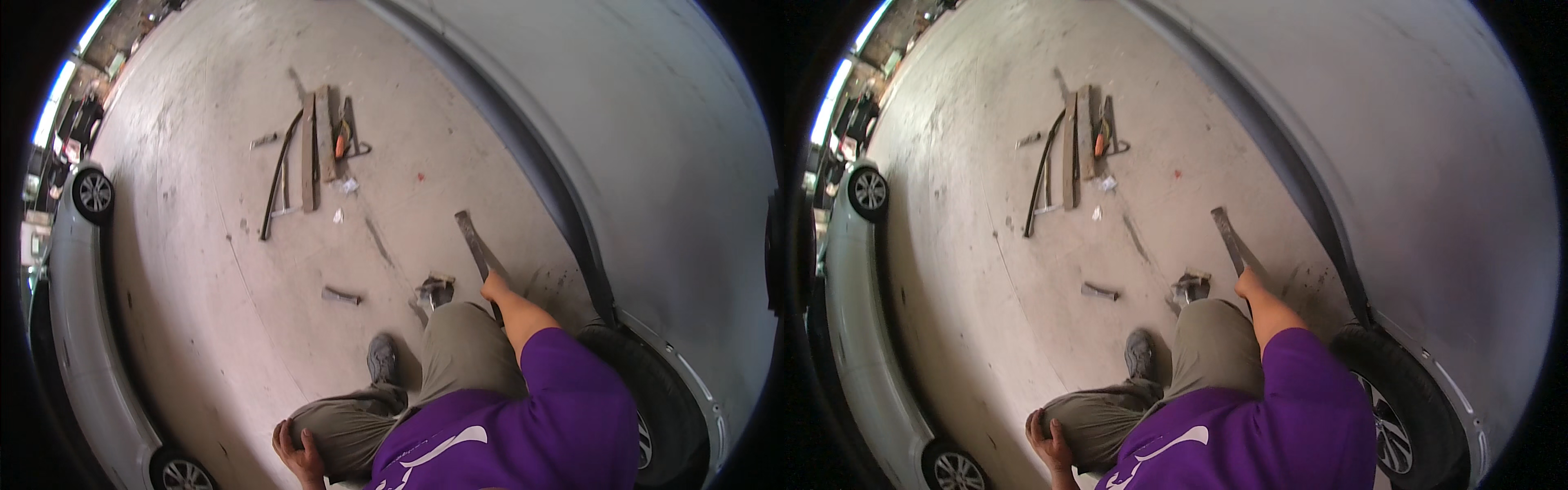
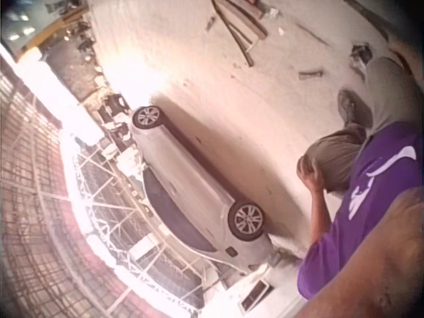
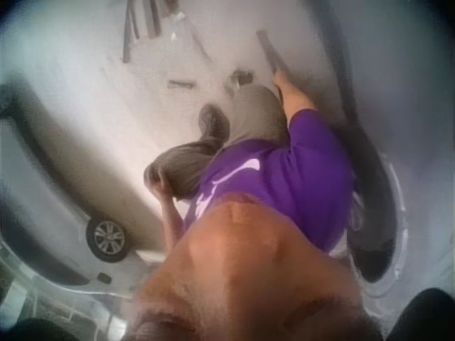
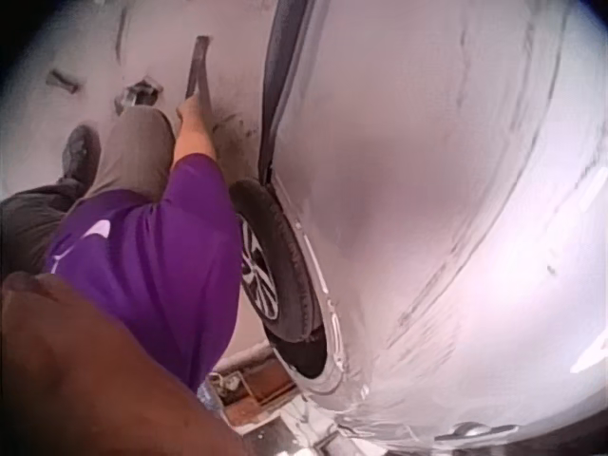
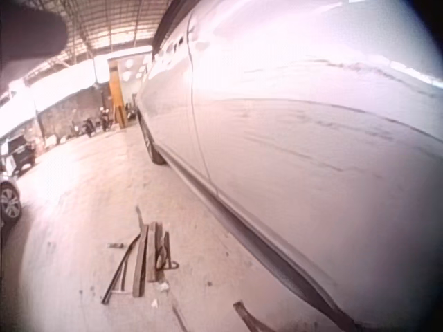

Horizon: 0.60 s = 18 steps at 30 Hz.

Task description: The person uses metal scrapers and T-handled tools to smooth and straighten a dented silver car door.

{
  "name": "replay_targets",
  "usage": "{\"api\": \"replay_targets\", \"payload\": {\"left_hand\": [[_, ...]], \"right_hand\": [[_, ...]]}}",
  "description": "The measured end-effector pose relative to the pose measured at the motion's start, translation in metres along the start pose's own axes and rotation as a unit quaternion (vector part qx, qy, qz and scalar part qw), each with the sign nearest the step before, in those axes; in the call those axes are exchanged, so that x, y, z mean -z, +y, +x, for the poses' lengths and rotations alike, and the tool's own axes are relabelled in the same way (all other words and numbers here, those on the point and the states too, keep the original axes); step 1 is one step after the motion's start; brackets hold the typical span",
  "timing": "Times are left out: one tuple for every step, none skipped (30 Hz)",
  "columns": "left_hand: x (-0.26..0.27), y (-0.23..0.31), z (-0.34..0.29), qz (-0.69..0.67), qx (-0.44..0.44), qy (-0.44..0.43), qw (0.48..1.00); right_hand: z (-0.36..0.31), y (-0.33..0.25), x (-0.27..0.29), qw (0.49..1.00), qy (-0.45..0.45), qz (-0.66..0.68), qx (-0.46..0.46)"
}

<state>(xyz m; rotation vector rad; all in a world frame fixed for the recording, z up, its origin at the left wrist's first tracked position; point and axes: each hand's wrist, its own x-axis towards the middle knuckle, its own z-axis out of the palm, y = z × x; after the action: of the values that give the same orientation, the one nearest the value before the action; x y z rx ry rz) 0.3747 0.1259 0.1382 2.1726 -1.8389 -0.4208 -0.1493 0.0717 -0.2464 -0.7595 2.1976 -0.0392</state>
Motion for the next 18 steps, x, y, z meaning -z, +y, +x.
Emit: {"api": "replay_targets", "payload": {"left_hand": [[0.003,0.005,-0.002,-0.002,0.012,0.001,1.000],[0.006,0.007,-0.012,-0.002,0.032,0.009,0.999],[0.008,0.007,-0.018,0.002,0.039,0.021,0.999],[0.010,0.006,-0.024,0.005,0.045,0.023,0.999],[0.011,0.005,-0.028,0.008,0.049,0.024,0.998],[0.013,0.004,-0.032,0.010,0.051,0.025,0.998],[0.014,0.003,-0.036,0.007,0.058,0.025,0.998],[0.014,0.004,-0.036,0.002,0.060,0.029,0.998],[0.014,0.003,-0.038,-0.002,0.065,0.033,0.997],[0.014,0.003,-0.039,-0.004,0.070,0.035,0.997],[0.014,0.001,-0.043,-0.005,0.076,0.039,0.996],[0.014,0.001,-0.045,-0.007,0.080,0.042,0.996],[0.013,0.002,-0.046,-0.008,0.083,0.044,0.996],[0.013,0.003,-0.046,-0.011,0.083,0.046,0.995],[0.013,0.006,-0.045,-0.016,0.081,0.048,0.995],[0.012,0.007,-0.044,-0.010,0.081,0.045,0.996],[0.012,0.008,-0.043,-0.004,0.082,0.044,0.996],[0.011,0.008,-0.040,0.000,0.079,0.042,0.996]], "right_hand": [[0.000,-0.002,-0.002,1.000,0.005,-0.019,0.001],[0.001,-0.010,-0.011,0.999,0.007,-0.043,0.013],[-0.002,-0.019,-0.014,0.998,0.011,-0.064,0.019],[-0.001,-0.027,-0.015,0.998,-0.021,-0.061,-0.001],[-0.007,-0.042,-0.005,0.997,-0.050,-0.056,-0.022],[-0.011,-0.052,0.000,0.995,-0.078,-0.052,-0.045],[-0.006,-0.050,-0.007,0.996,-0.063,-0.053,-0.034],[0.004,-0.046,-0.011,0.997,-0.044,-0.051,-0.022],[0.010,-0.048,-0.014,0.998,-0.027,-0.050,-0.008],[0.016,-0.049,-0.015,0.999,-0.024,-0.042,0.005],[0.017,-0.054,-0.014,0.999,-0.023,-0.035,0.019],[0.018,-0.060,-0.011,0.999,-0.020,-0.026,0.032],[0.019,-0.066,-0.007,0.999,-0.022,-0.032,0.028],[0.021,-0.068,-0.006,0.999,-0.027,-0.031,0.037],[0.024,-0.068,-0.002,0.998,-0.029,-0.029,0.045],[0.027,-0.068,0.004,0.998,-0.028,-0.026,0.053],[0.025,-0.074,0.009,0.996,-0.021,-0.027,0.082],[0.021,-0.074,0.012,0.994,-0.011,-0.026,0.109]]}}
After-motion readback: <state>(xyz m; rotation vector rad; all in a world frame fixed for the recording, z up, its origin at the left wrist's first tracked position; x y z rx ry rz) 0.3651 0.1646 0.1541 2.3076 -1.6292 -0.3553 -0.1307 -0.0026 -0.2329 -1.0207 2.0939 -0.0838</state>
